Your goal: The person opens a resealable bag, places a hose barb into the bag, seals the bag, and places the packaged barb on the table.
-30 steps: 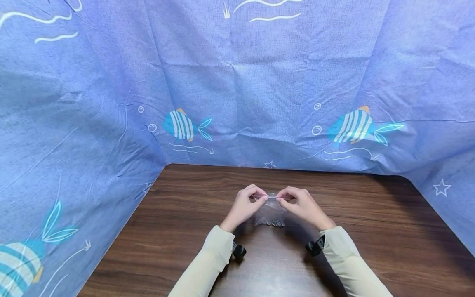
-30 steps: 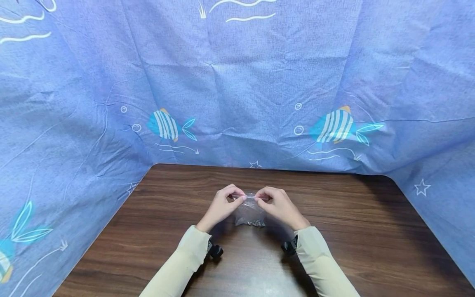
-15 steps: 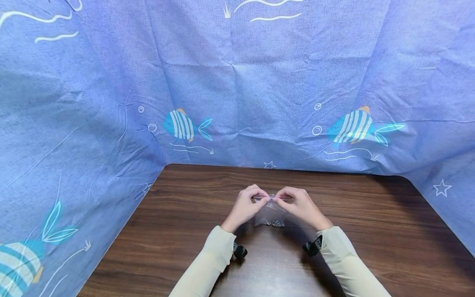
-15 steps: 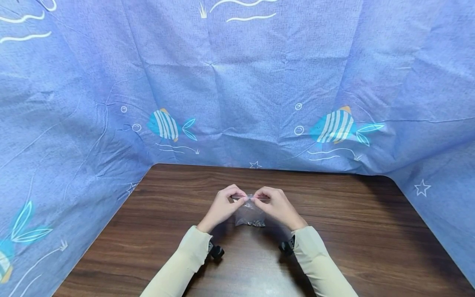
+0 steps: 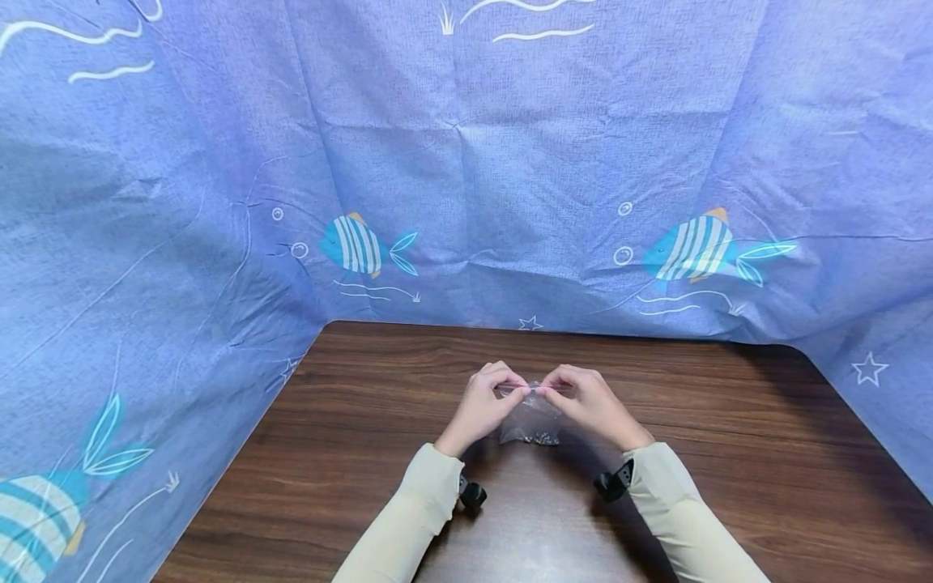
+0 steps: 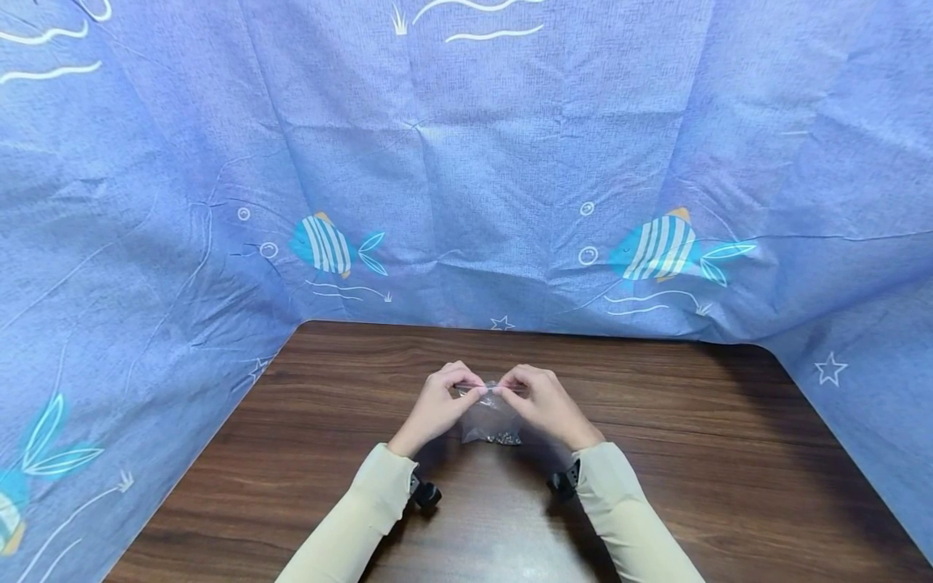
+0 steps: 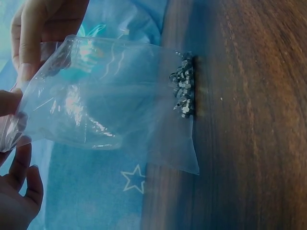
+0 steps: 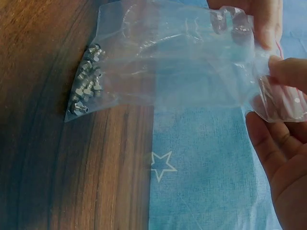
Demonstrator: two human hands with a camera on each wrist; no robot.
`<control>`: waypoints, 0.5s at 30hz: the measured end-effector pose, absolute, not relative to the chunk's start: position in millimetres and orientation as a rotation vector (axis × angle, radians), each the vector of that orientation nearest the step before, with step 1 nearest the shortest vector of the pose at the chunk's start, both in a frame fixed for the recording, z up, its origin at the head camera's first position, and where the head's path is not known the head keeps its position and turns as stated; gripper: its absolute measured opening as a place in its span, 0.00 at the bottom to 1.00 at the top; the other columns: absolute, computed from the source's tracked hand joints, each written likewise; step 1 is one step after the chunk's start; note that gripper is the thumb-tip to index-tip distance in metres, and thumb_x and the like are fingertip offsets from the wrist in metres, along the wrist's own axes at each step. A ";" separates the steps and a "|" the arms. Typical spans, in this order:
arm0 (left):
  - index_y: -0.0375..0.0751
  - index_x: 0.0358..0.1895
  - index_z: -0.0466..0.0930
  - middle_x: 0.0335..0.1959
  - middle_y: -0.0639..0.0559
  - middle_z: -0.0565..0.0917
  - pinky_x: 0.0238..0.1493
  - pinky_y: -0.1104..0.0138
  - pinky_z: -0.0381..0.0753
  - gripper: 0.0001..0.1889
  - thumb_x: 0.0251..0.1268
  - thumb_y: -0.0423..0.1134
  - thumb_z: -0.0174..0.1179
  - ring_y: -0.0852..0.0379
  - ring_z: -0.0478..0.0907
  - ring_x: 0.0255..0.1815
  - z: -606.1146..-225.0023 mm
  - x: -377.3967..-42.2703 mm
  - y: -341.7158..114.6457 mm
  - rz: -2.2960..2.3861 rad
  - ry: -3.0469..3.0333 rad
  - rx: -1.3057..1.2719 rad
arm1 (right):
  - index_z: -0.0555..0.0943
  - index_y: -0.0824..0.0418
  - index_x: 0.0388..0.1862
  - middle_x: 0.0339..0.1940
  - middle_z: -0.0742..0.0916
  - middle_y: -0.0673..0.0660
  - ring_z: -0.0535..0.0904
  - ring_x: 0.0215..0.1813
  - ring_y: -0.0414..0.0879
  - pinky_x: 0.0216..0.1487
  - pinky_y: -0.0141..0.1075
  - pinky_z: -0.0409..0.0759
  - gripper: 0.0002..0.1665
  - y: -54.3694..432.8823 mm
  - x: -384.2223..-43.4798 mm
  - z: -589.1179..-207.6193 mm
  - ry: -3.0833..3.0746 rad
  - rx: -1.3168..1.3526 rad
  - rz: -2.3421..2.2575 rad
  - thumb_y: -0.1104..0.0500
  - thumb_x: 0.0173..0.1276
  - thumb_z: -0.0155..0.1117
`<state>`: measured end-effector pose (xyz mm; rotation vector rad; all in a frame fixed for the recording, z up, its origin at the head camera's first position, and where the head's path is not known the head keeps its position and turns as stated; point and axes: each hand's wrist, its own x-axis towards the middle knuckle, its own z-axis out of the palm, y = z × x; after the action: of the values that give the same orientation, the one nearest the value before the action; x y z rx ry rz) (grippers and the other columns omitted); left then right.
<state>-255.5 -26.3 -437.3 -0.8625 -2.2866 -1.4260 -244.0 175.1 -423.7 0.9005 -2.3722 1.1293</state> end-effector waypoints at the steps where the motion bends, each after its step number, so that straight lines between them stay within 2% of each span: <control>1: 0.41 0.31 0.86 0.29 0.53 0.83 0.36 0.73 0.72 0.02 0.58 0.35 0.66 0.58 0.74 0.34 -437.7 -255.9 -26.5 -1.421 -2.282 -0.861 | 0.83 0.59 0.29 0.29 0.86 0.49 0.80 0.34 0.34 0.35 0.31 0.82 0.03 175.9 -243.9 -423.2 -2.376 0.905 1.129 0.65 0.61 0.68; 7: 0.39 0.31 0.87 0.26 0.53 0.83 0.36 0.69 0.73 0.04 0.58 0.37 0.67 0.57 0.74 0.33 -438.1 -258.7 -28.9 -1.399 -2.297 -0.866 | 0.85 0.60 0.31 0.29 0.88 0.51 0.81 0.34 0.33 0.38 0.29 0.82 0.02 180.7 -244.5 -420.8 -2.362 0.946 1.099 0.65 0.60 0.69; 15: 0.41 0.38 0.88 0.29 0.52 0.82 0.37 0.72 0.71 0.06 0.64 0.32 0.61 0.61 0.71 0.34 -429.4 -258.8 -36.5 -1.343 -2.378 -0.920 | 0.87 0.63 0.39 0.32 0.89 0.53 0.82 0.32 0.37 0.34 0.25 0.78 0.13 190.4 -248.2 -417.9 -2.291 1.070 0.940 0.75 0.55 0.67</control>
<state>-258.8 -36.5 -429.4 -0.9202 -2.3779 -1.3428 -248.2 190.4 -417.9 1.0698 -2.2915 0.9397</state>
